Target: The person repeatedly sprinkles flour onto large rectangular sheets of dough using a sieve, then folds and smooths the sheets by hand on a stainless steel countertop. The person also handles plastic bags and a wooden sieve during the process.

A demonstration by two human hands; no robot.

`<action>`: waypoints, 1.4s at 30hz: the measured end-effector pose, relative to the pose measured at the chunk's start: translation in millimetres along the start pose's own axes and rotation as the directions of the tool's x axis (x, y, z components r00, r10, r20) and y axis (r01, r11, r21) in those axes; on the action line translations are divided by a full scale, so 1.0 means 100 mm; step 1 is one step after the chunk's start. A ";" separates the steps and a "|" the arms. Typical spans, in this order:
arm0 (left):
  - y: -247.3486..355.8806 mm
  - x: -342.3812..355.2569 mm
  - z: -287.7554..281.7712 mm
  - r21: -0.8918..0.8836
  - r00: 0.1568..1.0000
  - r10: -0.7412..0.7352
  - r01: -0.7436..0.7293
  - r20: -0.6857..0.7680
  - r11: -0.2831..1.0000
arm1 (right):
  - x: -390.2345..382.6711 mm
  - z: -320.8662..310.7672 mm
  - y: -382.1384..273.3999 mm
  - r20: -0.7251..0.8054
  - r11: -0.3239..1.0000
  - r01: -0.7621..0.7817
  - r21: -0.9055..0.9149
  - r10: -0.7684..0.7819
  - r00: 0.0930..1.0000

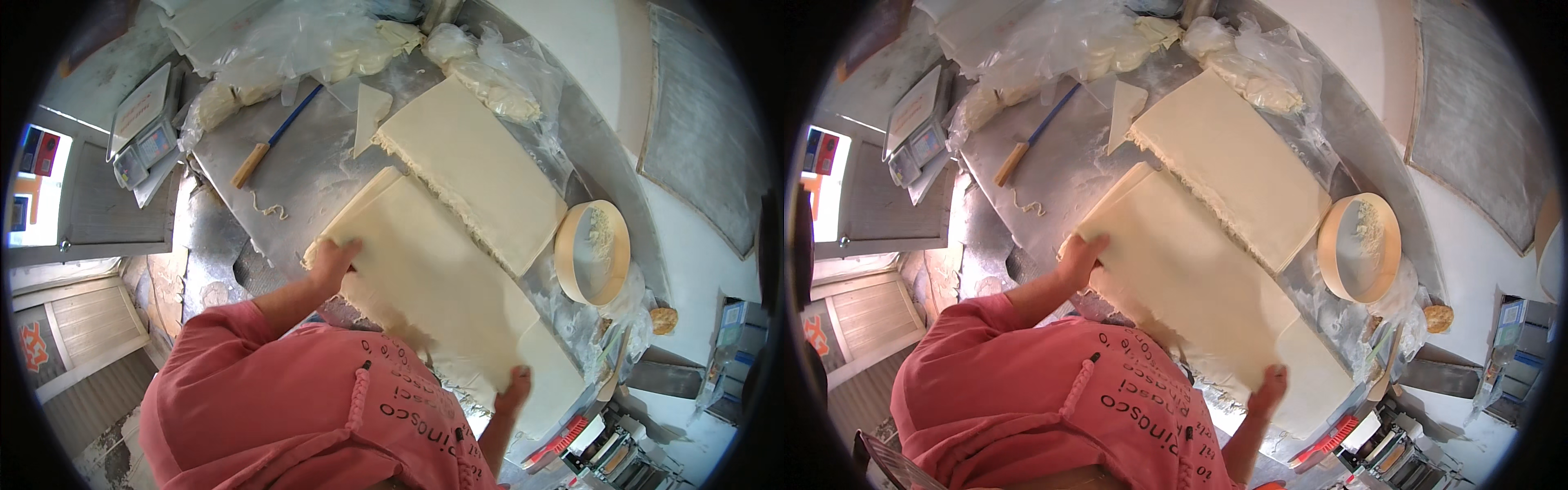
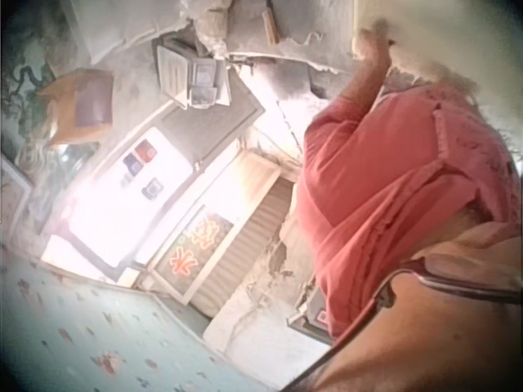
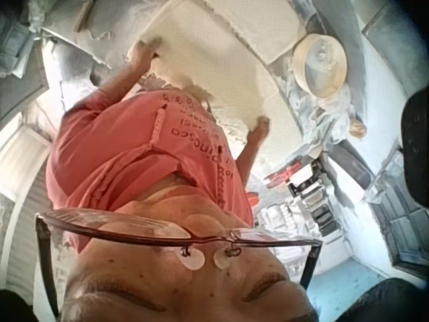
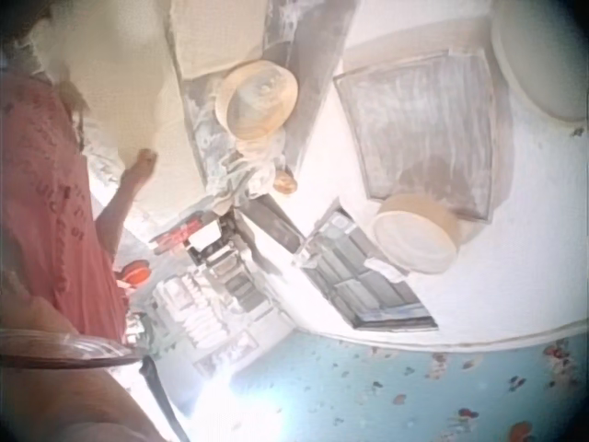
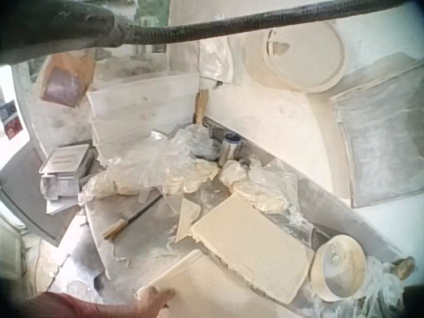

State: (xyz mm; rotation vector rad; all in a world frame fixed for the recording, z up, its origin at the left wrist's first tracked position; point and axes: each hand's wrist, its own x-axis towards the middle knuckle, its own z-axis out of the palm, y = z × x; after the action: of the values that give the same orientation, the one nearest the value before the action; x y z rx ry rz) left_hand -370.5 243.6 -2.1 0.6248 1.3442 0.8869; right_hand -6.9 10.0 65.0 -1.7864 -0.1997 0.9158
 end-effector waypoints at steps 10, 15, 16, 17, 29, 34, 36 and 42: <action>-0.30 -0.17 -0.25 -0.077 0.996 -0.056 0.050 -0.072 0.996 | 0.20 0.17 0.71 -0.148 0.691 0.073 -0.719 -0.254 0.956; -0.27 -0.11 -0.33 -0.081 0.997 -0.045 0.040 -0.055 0.996 | 0.32 0.32 0.65 -0.113 0.690 0.196 -0.696 -0.375 0.920; -0.26 -0.15 -0.36 -0.094 0.998 -0.042 0.038 -0.040 0.995 | 0.31 0.33 0.66 -0.115 0.680 0.189 -0.709 -0.376 0.919; -0.24 -0.19 -0.38 -0.109 0.999 -0.038 0.035 -0.025 0.993 | 0.30 0.34 0.67 -0.116 0.668 0.183 -0.721 -0.377 0.919; -0.09 -0.41 -0.84 -0.147 0.982 -0.018 0.047 0.189 0.988 | 0.12 1.00 0.48 0.212 0.316 0.592 -0.742 -0.726 0.654; 0.00 -0.31 -0.81 0.056 0.978 -0.022 0.010 0.207 0.998 | -0.30 2.49 0.43 0.735 0.458 0.840 -0.292 -0.455 0.504; 0.02 -0.29 -0.78 0.116 0.974 0.017 -0.044 0.224 0.992 | -0.44 2.99 0.39 0.808 0.481 0.872 -0.089 -0.477 0.346; 0.00 -0.25 -0.76 0.385 0.972 0.099 -0.176 0.212 0.906 | -0.52 3.55 0.55 0.846 0.438 0.893 -0.106 -0.432 0.313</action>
State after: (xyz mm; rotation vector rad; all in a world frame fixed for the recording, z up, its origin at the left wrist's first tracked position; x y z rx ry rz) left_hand -445.5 214.6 0.8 1.1093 1.3297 0.6433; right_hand -294.0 219.7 -6.0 -1.4145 -1.8784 0.8469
